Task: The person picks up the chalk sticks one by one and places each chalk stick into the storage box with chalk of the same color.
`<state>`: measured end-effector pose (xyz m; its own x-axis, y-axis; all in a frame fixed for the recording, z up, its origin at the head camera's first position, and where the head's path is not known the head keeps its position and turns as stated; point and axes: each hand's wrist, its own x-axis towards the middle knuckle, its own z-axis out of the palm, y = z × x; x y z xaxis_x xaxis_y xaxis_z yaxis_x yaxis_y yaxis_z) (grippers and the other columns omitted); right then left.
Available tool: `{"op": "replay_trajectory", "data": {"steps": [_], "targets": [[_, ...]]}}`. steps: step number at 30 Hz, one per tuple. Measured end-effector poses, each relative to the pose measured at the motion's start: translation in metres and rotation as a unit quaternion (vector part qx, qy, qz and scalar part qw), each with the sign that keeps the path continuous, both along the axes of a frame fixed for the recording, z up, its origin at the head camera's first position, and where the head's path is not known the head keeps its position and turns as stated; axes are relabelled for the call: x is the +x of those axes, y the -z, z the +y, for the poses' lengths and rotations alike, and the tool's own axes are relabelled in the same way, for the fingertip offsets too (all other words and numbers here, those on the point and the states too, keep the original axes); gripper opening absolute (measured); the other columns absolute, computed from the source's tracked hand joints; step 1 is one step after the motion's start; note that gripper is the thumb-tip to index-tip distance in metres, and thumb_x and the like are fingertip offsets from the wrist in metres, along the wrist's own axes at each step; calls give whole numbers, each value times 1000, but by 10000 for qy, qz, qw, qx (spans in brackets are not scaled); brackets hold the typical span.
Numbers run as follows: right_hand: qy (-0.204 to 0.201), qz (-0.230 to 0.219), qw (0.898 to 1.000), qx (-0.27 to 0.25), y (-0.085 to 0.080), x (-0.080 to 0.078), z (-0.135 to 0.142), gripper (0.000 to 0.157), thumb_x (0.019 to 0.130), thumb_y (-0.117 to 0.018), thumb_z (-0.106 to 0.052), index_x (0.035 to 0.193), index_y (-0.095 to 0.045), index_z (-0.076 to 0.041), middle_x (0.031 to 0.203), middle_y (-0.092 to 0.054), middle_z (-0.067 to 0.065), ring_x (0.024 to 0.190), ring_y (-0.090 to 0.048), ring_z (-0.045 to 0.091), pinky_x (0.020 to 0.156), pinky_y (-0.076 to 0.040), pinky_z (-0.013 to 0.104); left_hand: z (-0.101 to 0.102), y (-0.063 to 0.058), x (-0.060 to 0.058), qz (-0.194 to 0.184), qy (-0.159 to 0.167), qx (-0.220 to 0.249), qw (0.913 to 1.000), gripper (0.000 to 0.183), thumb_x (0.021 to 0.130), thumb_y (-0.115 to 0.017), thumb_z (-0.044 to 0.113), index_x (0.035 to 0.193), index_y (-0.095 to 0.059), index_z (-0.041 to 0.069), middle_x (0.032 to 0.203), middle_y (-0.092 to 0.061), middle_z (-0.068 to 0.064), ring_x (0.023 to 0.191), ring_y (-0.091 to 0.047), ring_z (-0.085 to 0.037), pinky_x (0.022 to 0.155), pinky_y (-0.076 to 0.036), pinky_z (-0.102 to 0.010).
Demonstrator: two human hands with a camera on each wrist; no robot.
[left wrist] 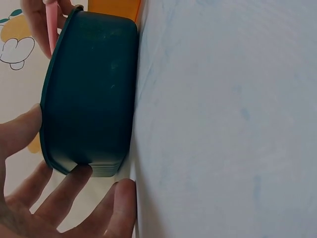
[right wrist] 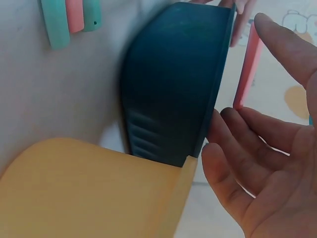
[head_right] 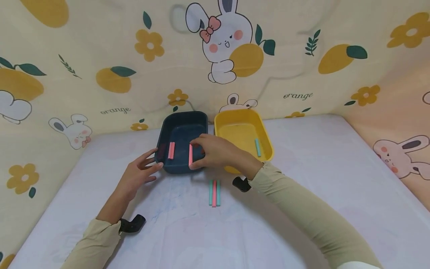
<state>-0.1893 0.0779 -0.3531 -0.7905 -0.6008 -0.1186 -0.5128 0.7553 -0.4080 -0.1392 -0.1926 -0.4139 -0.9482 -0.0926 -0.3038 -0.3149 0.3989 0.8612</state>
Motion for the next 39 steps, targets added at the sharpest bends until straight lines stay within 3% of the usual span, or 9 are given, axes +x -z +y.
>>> {"op": "replay_trajectory", "data": {"steps": [14,32,39], "targets": [[196,156,9996,107,6,-15,-12,79,79,-78,-57,144,-53,-19,132,-57,1,112,-57,17,96,-54,35,4,-2,2,-16,26,-134,9999,69,90,-70,46,151,-38,42,156,-44,-7,132,-55,-30,98,-55,-42],[-226,-11,9997,117,27,-34,-33,74,84,-75,-53,144,-52,-16,131,-58,3,110,-57,16,97,-54,31,4,0,5,-44,101,-118,9999,71,92,-69,46,153,-34,41,156,-44,-9,133,-54,-32,98,-55,-41],[-136,-4,9997,209,30,-39,-40,74,83,-76,-53,143,-54,-16,132,-58,3,108,-55,15,101,-52,32,3,-3,6,51,153,-170,9997,70,93,-68,45,153,-33,42,156,-44,-9,133,-54,-31,99,-55,-42]]}}
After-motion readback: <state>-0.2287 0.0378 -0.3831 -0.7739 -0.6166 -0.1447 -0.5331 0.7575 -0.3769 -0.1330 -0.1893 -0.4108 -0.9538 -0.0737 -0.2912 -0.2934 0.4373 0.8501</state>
